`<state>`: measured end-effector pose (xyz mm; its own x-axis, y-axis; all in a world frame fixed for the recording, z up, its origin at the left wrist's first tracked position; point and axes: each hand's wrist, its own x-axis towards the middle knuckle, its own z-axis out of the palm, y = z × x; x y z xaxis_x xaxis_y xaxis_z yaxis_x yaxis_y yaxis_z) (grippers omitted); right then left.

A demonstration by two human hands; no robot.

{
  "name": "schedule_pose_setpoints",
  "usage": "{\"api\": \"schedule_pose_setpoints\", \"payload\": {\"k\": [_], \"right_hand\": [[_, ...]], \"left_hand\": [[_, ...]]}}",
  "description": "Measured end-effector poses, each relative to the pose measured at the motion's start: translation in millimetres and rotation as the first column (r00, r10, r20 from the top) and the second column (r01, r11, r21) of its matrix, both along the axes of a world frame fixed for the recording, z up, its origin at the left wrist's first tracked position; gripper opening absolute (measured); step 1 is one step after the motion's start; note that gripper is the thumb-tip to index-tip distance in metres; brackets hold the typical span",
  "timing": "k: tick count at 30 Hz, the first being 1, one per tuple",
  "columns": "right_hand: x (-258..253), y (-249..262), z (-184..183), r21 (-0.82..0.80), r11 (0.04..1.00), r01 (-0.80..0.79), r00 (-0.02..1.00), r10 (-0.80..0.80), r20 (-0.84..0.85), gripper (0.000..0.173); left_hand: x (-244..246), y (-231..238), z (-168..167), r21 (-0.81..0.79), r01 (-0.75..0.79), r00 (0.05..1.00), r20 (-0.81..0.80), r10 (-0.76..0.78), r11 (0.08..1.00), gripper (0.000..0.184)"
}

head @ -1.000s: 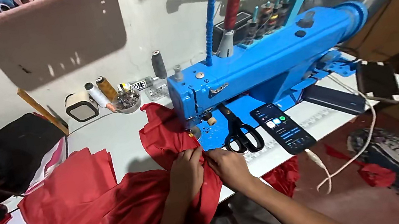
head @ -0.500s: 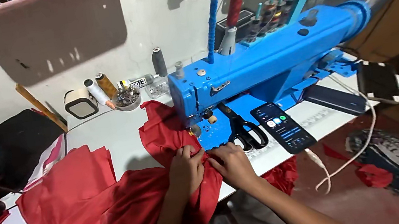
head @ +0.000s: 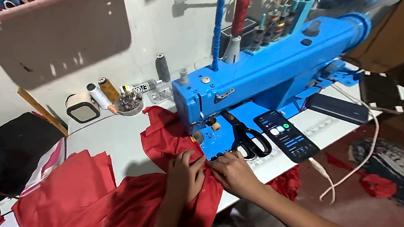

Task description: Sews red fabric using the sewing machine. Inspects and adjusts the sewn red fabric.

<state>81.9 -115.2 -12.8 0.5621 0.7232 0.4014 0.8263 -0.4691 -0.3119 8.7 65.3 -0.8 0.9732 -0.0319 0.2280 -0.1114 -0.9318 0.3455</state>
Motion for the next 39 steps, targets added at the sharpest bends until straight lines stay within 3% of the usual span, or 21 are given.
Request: {"api": "schedule_pose_setpoints", "payload": {"k": [16,22,27,39], "right_hand": [[11,21,3,-0.026,0.999,0.046,0.999,-0.046,0.019,0.028],[17,31,6,-0.055,0.993,0.104,0.993,-0.101,0.062,0.026],[21,38,5,-0.054,0.989,0.136,0.987,-0.13,0.099,0.024],[31,45,11,-0.105,0.988,0.115,0.993,-0.119,-0.028,0.029]], "left_hand": [[21,23,-2,0.077,0.042,0.997,0.055,-0.046,0.996,0.035],[31,29,-9,0.124,0.063,0.977,0.194,-0.087,0.99,0.03],[38,32,-8,0.108,0.057,0.973,0.216,-0.079,0.993,0.028],[49,44,-7,0.095,0.007,0.983,0.18,-0.024,0.995,0.03]]}}
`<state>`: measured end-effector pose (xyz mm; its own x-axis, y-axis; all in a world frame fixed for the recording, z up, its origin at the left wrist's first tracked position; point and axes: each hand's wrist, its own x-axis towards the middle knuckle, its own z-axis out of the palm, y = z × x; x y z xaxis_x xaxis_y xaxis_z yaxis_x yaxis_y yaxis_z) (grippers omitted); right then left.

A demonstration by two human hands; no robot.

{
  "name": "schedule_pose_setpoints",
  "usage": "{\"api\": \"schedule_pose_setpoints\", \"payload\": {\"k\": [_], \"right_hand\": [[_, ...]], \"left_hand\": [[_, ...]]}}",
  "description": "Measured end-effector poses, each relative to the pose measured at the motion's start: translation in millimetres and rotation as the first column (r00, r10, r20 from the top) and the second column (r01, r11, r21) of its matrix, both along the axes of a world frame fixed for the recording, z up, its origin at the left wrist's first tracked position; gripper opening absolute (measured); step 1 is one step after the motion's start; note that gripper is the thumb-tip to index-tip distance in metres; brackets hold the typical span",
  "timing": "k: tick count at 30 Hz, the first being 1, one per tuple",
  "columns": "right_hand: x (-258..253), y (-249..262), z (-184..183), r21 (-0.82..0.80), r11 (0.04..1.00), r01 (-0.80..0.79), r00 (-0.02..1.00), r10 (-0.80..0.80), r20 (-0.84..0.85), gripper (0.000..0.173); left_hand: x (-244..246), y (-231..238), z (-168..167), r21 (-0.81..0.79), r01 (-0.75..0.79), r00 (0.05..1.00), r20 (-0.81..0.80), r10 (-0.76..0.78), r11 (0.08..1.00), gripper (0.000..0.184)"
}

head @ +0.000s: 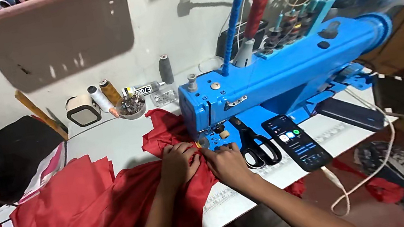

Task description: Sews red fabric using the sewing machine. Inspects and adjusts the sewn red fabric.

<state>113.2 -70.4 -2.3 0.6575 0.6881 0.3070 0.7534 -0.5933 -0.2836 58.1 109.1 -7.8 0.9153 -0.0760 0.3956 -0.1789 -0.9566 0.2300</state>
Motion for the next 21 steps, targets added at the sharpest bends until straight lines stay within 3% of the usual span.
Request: {"api": "schedule_pose_setpoints", "payload": {"k": [4,9,13,16,21], "right_hand": [[4,-4,4,-0.028,0.999,-0.035,0.996,0.033,-0.089,0.033],[6,-8,-2,0.028,0.999,-0.046,0.992,0.049,-0.118,0.033],[10,-10,3,0.038,0.997,-0.074,0.976,0.08,-0.202,0.031],[14,-12,7,0.06,0.996,-0.069,0.949,0.084,-0.305,0.033],[15,-14,5,0.117,0.993,-0.029,0.93,0.07,-0.361,0.031]], "left_hand": [[7,8,5,0.047,-0.01,0.997,-0.074,0.014,0.999,0.031],[11,7,10,0.113,-0.042,0.998,-0.051,0.048,0.993,0.027],[-9,-46,43,-0.102,-0.196,0.941,-0.3,0.158,0.975,0.03],[-24,-73,38,-0.154,-0.336,0.886,-0.388,0.255,0.929,0.034],[-30,-74,5,-0.125,-0.358,0.931,-0.12,0.344,0.925,0.029]]}}
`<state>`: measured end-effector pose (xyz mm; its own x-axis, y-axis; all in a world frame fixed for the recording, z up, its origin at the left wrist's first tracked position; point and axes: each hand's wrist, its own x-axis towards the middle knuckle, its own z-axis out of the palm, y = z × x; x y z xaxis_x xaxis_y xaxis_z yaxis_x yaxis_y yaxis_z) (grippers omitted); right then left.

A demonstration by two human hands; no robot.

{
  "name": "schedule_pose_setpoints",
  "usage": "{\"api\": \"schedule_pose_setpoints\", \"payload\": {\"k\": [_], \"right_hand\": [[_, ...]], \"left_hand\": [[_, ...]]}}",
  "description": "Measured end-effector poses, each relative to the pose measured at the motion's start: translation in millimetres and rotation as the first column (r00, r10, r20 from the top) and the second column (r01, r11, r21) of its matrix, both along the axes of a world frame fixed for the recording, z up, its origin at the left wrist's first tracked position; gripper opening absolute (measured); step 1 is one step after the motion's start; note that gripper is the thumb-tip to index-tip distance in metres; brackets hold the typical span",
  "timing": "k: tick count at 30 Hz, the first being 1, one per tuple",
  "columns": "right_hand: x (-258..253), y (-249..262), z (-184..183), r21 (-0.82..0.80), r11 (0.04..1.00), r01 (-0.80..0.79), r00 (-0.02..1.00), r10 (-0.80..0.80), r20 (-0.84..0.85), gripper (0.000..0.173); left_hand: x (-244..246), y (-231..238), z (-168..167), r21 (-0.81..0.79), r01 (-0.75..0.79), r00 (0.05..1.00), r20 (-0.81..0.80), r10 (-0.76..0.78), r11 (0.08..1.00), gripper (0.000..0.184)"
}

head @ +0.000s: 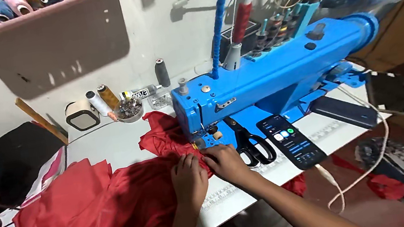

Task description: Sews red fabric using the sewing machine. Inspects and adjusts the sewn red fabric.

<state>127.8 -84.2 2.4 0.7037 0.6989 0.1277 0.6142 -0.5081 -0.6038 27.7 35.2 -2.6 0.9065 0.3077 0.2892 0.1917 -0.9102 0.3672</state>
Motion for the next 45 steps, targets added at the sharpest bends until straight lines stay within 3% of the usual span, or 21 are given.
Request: {"api": "schedule_pose_setpoints", "payload": {"k": [8,12,15,19,25,29,34,39,45], "right_hand": [[-1,2,-2,-0.003,1.0,0.019,1.0,-0.019,0.001,0.032],[2,4,13,-0.046,0.997,0.06,0.982,-0.067,-0.177,0.035],[7,6,27,-0.078,0.991,0.106,0.919,-0.128,-0.373,0.038],[6,8,29,-0.085,0.988,0.129,0.894,-0.153,-0.421,0.031],[-10,10,31,-0.201,0.97,0.135,0.951,-0.184,-0.25,0.032],[-19,10,5,-0.047,0.992,0.121,0.988,-0.115,0.102,0.028],[-21,12,-16,0.022,0.995,0.092,0.909,-0.093,0.407,0.024],[-18,12,-6,-0.126,0.991,0.051,0.938,-0.004,0.347,0.025],[-19,12,2,-0.185,0.982,0.049,0.966,0.0,0.258,0.028]], "left_hand": [[8,8,-6,0.102,-0.014,0.999,0.044,0.01,0.995,0.027],[10,9,-3,0.124,-0.041,0.998,0.047,0.036,0.991,0.026],[15,5,12,0.072,-0.103,0.992,-0.06,0.107,0.992,0.037],[29,4,43,-0.018,-0.162,0.923,-0.357,0.145,0.987,0.04],[39,24,32,-0.134,-0.165,0.97,-0.2,0.137,0.977,0.029],[40,36,27,-0.151,-0.116,0.978,-0.187,0.087,0.982,0.039],[41,44,15,-0.12,-0.066,0.993,-0.107,0.053,0.991,0.031],[47,52,10,-0.096,-0.019,0.998,-0.059,0.014,0.995,0.027],[50,57,22,-0.108,0.011,0.961,-0.273,-0.041,0.994,0.034]]}}
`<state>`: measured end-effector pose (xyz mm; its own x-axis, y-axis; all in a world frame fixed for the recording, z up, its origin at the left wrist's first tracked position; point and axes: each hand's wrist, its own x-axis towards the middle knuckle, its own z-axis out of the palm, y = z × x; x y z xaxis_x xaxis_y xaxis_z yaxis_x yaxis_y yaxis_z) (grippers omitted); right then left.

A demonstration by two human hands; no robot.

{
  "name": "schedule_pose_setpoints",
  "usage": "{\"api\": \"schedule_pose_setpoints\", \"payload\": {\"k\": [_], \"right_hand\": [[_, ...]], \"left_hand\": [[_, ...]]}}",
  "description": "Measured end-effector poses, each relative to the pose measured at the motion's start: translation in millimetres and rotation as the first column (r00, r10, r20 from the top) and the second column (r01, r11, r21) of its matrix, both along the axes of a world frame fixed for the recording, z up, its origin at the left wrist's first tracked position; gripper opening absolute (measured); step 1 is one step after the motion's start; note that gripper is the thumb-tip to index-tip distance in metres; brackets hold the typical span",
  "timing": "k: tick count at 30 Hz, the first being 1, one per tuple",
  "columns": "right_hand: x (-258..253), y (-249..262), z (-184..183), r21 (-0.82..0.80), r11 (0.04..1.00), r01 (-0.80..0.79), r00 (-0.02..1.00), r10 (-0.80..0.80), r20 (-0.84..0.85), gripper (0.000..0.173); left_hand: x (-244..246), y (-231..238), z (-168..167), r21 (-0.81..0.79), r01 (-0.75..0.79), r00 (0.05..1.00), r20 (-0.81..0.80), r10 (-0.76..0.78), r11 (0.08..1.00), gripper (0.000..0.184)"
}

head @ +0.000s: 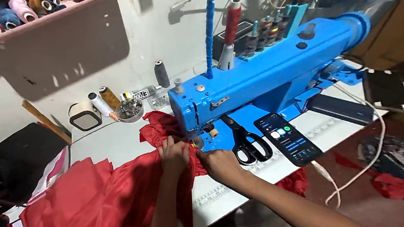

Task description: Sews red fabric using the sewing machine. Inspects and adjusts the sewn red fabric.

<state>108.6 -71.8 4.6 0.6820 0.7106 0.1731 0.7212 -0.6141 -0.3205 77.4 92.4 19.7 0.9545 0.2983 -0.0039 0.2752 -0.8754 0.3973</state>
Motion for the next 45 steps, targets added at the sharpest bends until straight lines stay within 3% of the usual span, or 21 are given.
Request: {"api": "schedule_pose_setpoints", "payload": {"k": [12,23,24,27,28,30,32,34,36,37,39,42,45], "right_hand": [[-1,0,9,-0.063,0.998,0.02,0.99,-0.029,-0.138,0.035],[4,5,24,-0.162,0.987,0.005,0.95,-0.055,-0.307,0.042],[4,5,24,-0.167,0.986,0.004,0.948,-0.057,-0.314,0.043],[3,4,24,-0.145,0.989,0.015,0.943,-0.063,-0.327,0.044],[3,2,24,-0.11,0.994,0.022,0.938,-0.059,-0.34,0.044],[2,-2,20,0.055,0.997,0.056,0.919,-0.03,-0.394,0.042],[2,-5,16,0.268,0.952,0.147,0.854,0.015,-0.52,0.039],[1,-3,8,0.48,0.82,0.31,0.734,0.114,-0.67,0.037],[-4,6,6,0.594,0.578,0.56,0.519,0.313,-0.795,0.036],[-8,10,11,0.538,0.467,0.702,0.362,0.416,-0.834,0.035],[-14,16,20,0.333,0.345,0.877,0.097,0.553,-0.828,0.036],[-23,18,26,0.195,0.315,0.929,-0.048,0.625,-0.779,0.032],[-29,10,30,0.145,0.351,0.925,-0.143,0.675,-0.724,0.016]], "left_hand": [[-2,6,-7,0.044,0.089,0.996,0.024,-0.09,0.995,0.037],[10,18,4,0.016,0.107,0.988,-0.117,-0.104,0.994,0.038],[7,14,4,0.044,0.098,0.991,-0.099,-0.093,0.994,0.037],[-15,-5,-9,0.23,0.011,0.954,0.289,-0.079,0.973,0.027],[-29,-15,-8,0.246,-0.037,0.934,0.353,-0.054,0.968,0.027],[-71,-35,1,0.197,-0.114,0.944,0.328,0.044,0.974,0.042],[-117,-48,1,0.165,-0.208,0.952,0.26,0.161,0.964,0.075],[-156,-45,3,0.101,-0.322,0.939,0.156,0.305,0.941,0.097],[-181,-27,-1,0.102,-0.431,0.893,0.194,0.407,0.897,0.087],[-189,-17,-3,0.108,-0.449,0.881,0.22,0.419,0.887,0.072],[-200,4,-1,0.122,-0.411,0.892,0.256,0.372,0.903,0.041],[-202,30,33,0.06,-0.297,0.924,0.269,0.271,0.953,0.024],[-197,44,78,0.024,-0.212,0.906,0.38,0.187,0.977,0.032]]}}
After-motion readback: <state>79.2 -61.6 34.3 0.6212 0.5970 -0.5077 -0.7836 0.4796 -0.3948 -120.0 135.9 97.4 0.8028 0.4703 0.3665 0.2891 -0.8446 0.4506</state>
